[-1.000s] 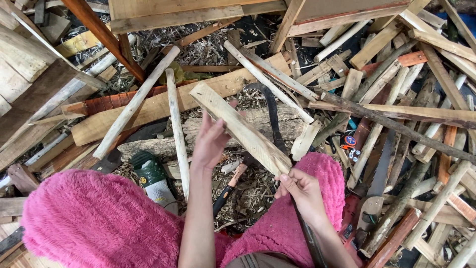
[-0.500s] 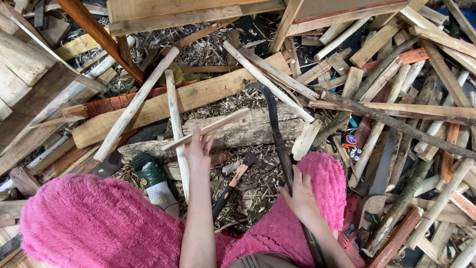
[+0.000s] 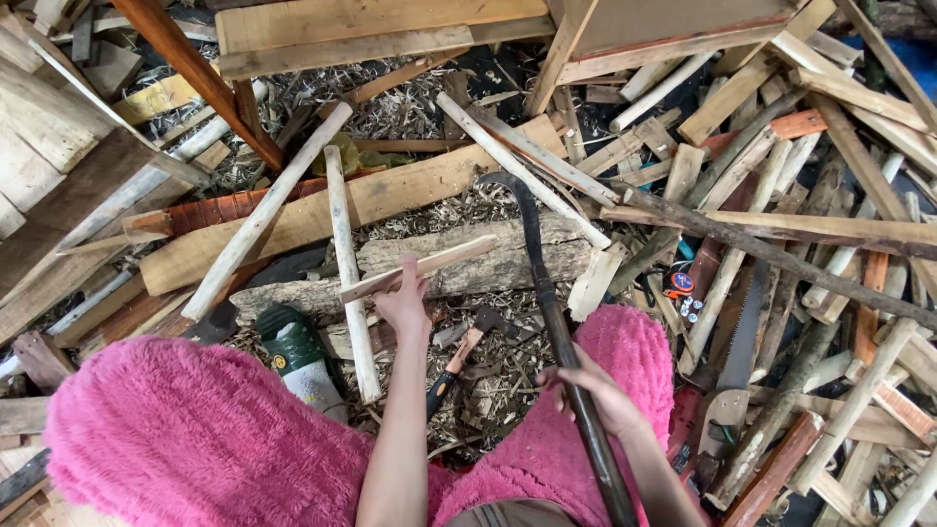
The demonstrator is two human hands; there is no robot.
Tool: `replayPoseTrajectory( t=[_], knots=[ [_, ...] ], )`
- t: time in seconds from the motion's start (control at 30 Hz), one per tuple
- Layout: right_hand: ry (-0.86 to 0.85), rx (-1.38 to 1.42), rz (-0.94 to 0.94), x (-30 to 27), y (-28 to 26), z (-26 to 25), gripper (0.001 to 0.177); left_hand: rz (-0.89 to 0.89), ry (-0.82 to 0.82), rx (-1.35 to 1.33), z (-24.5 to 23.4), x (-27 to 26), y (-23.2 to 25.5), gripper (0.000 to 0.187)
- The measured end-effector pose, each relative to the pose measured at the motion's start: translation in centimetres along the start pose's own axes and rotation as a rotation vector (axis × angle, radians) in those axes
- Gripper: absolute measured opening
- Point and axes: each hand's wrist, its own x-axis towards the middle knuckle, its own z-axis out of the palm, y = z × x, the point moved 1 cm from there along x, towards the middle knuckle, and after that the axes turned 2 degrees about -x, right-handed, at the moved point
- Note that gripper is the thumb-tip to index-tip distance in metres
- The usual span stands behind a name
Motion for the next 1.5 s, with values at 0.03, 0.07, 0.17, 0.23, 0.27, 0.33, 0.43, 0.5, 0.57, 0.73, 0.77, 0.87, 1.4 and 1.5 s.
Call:
replayPoseTrajectory(
  t=[0.03, 0.07, 0.17, 0.23, 0.27, 0.33, 0.43, 0.5, 0.57, 0.73, 0.77, 0.87, 1.4, 1.5],
  knots=[
    [0.001, -0.001, -0.001, 0.1, 0.8, -0.5, 0.086, 0.000, -0.002, -0.001, 0.0, -0.3, 0.3, 0.055],
    [0.007, -0.082, -0.078, 0.4, 1.4, -0.9, 0.081, -0.064, -0.002, -0.062, 0.1, -0.4, 0.6, 0.044],
    [0.075, -0.250, -0.158, 0.1, 1.7, 0.6, 0.078, -0.128, -0.004, -0.128, 0.2, 0.0, 0.4, 0.031],
    [0.138, -0.334, -0.160, -0.5, 0.6, 3.2, 0.080, -0.129, -0.006, -0.128, 0.4, 0.5, -0.1, 0.030],
    [0.266, -0.655, -0.141, -1.1, -0.1, 4.8, 0.089, -0.109, -0.027, -0.094, 0.3, 0.5, -0.3, 0.031],
    [0.398, -0.973, -0.111, -1.7, -1.0, 6.6, 0.098, -0.094, -0.047, -0.054, 0.2, 0.4, -0.4, 0.032],
    [0.560, -1.271, -0.013, -1.7, -1.2, 6.7, 0.103, -0.127, -0.042, -0.032, 0.5, 0.2, -0.1, 0.033],
    [0.577, -1.303, 0.075, -1.5, -0.4, 6.1, 0.103, -0.129, -0.018, -0.018, 0.4, 0.6, -0.4, 0.033],
    [0.569, -1.243, 0.105, -1.9, -0.1, 6.3, 0.101, -0.141, -0.018, -0.011, 0.6, 0.8, -0.1, 0.034],
    [0.461, -1.013, -0.061, -3.1, -1.1, 7.6, 0.097, -0.116, -0.016, 0.012, 0.7, 1.3, -0.6, 0.046],
    [0.543, -1.043, 0.007, -3.2, -2.1, 8.7, 0.095, -0.143, -0.002, 0.028, 0.8, 1.2, -0.5, 0.048],
    [0.662, -0.987, 0.016, -4.0, -4.4, 11.9, 0.085, -0.199, 0.042, 0.021, 0.6, 0.9, -0.5, 0.045],
    [0.557, -0.922, -0.105, -2.3, -0.5, 5.5, 0.072, -0.090, 0.035, -0.055, 2.7, -1.5, 1.0, 0.044],
    [0.667, -0.998, 0.017, -3.4, -2.0, 9.1, 0.075, -0.083, 0.043, -0.006, 1.5, 0.3, -1.6, 0.043]
  ],
)
